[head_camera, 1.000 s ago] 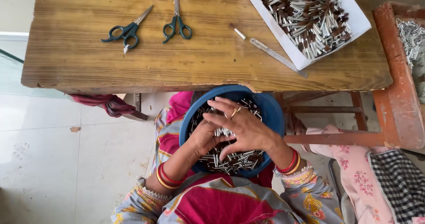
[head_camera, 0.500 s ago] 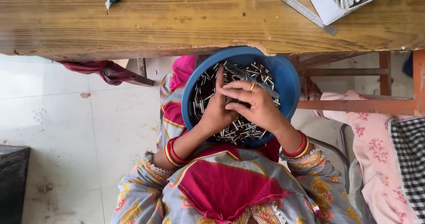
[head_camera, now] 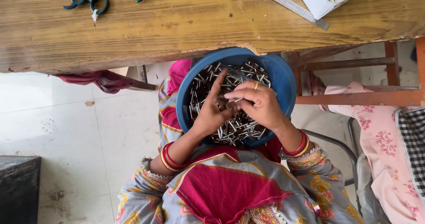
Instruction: The person sits on the floor and sorts small metal pins from a blue bowl, picking them up and placing them into a white box on the table. They occasionally use a pair of scissors to separate or adjust the pins.
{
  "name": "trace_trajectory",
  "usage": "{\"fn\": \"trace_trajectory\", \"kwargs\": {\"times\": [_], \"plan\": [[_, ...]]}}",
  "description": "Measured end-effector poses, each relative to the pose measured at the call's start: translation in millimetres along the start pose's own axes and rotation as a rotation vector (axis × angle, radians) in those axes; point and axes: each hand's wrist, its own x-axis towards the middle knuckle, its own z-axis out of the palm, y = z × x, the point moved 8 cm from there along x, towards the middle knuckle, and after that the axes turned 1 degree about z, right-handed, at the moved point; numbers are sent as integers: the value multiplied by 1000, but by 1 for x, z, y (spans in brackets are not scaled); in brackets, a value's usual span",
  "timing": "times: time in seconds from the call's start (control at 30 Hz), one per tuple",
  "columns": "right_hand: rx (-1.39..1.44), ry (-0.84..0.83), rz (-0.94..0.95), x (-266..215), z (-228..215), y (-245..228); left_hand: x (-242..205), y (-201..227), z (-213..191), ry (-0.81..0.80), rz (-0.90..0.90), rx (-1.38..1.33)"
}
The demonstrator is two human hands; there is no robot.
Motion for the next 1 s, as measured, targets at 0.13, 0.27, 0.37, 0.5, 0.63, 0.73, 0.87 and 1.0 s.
{"fn": "trace_trajectory", "kwargs": {"times": [0.13,0.27,0.37,0.5,0.63,0.73,0.87,1.0], "plan": [[-363,151,-2,9,-14,8,-6,-81,-2,117,-440,-599],[-405,-117,-308,20,20,-38,-10,-81,7,169,-567,-835],[-269,-201,-341,21,26,-37,-5,-51,11,49,-515,-781],[-298,-195,-313,12,34,-19,-13,-47,7,-26,-445,-735],[-375,-197,-414,12,36,-51,-23,-81,9,32,-471,-800],[-257,-182,-339,9,29,-42,-13,-50,17,-86,-401,-737],[-118,-98,-167,6,18,-33,-9,-16,12,-38,-37,-128],[-14,-43,-127,-5,16,-22,-17,-48,16,-44,-344,-425]]}}
